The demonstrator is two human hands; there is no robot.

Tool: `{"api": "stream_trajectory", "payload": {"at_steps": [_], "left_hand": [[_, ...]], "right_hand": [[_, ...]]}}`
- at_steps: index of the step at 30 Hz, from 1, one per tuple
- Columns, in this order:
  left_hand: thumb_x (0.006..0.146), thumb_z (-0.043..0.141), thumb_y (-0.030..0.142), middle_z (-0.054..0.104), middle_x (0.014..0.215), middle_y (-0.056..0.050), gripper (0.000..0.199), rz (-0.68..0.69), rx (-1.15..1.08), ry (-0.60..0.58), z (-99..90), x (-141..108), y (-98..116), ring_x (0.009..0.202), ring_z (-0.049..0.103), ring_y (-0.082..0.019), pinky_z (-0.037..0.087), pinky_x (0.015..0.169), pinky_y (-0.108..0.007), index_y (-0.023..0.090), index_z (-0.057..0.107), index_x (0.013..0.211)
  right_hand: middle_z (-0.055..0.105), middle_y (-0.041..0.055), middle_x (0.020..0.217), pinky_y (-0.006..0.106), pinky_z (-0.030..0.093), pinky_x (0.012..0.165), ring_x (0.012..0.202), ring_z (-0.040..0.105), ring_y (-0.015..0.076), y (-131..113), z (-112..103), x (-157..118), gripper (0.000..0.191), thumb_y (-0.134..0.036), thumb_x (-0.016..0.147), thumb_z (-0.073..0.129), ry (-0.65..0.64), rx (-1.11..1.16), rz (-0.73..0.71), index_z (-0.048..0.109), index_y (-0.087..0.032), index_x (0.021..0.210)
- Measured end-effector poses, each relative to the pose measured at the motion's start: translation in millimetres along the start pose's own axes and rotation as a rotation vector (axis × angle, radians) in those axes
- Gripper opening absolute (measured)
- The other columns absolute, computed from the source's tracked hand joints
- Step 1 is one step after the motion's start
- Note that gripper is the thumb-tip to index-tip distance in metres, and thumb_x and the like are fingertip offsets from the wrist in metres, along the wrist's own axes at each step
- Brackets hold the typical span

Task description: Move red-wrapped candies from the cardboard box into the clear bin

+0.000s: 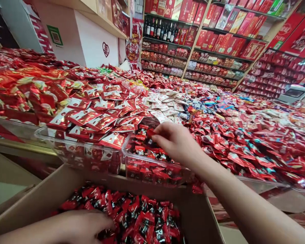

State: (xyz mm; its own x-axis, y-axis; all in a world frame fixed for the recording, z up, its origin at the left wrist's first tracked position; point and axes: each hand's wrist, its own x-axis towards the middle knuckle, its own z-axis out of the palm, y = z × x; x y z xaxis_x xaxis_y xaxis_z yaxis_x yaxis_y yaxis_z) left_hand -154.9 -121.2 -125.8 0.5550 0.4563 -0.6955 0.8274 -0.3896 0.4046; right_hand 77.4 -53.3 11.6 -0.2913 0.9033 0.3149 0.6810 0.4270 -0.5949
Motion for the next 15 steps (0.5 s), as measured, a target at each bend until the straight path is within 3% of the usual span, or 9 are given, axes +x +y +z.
{"api": "stream_trajectory", "payload": {"at_steps": [5, 10, 15], "left_hand": [[0.053, 0.052, 0.040, 0.057, 0.101, -0.009, 0.051, -0.041, -0.006, 0.059, 0.1, 0, -3, 0.088, 0.053, -0.027, 0.041, 0.070, -0.036, 0.024, 0.053, 0.102], [0.053, 0.052, 0.042, 0.057, 0.100, -0.012, 0.053, -0.063, 0.049, 0.042, 0.3, -1, -3, 0.086, 0.054, -0.030, 0.042, 0.068, -0.040, 0.022, 0.053, 0.102], [0.052, 0.052, 0.042, 0.060, 0.096, -0.011, 0.050, -0.018, 0.032, 0.086, 3.1, -1, -5, 0.082, 0.055, -0.029, 0.043, 0.065, -0.038, 0.022, 0.057, 0.097]], "right_hand": [[0.051, -0.0018, 0.051, 0.018, 0.035, 0.040, 0.042, 0.045, 0.0055, 16, 38, 41, 0.008, -0.020, 0.065, 0.055, -0.331, 0.146, 0.208, 0.050, -0.013, 0.064], [0.051, -0.0032, 0.052, 0.019, 0.040, 0.040, 0.041, 0.049, 0.0068, 13, 53, 54, 0.008, -0.011, 0.065, 0.053, -0.364, 0.229, 0.352, 0.046, -0.015, 0.069], [0.053, -0.0034, 0.053, 0.019, 0.042, 0.042, 0.042, 0.050, 0.0069, 12, 63, 57, 0.013, -0.009, 0.064, 0.053, -0.350, 0.113, 0.336, 0.044, -0.016, 0.069]]}}
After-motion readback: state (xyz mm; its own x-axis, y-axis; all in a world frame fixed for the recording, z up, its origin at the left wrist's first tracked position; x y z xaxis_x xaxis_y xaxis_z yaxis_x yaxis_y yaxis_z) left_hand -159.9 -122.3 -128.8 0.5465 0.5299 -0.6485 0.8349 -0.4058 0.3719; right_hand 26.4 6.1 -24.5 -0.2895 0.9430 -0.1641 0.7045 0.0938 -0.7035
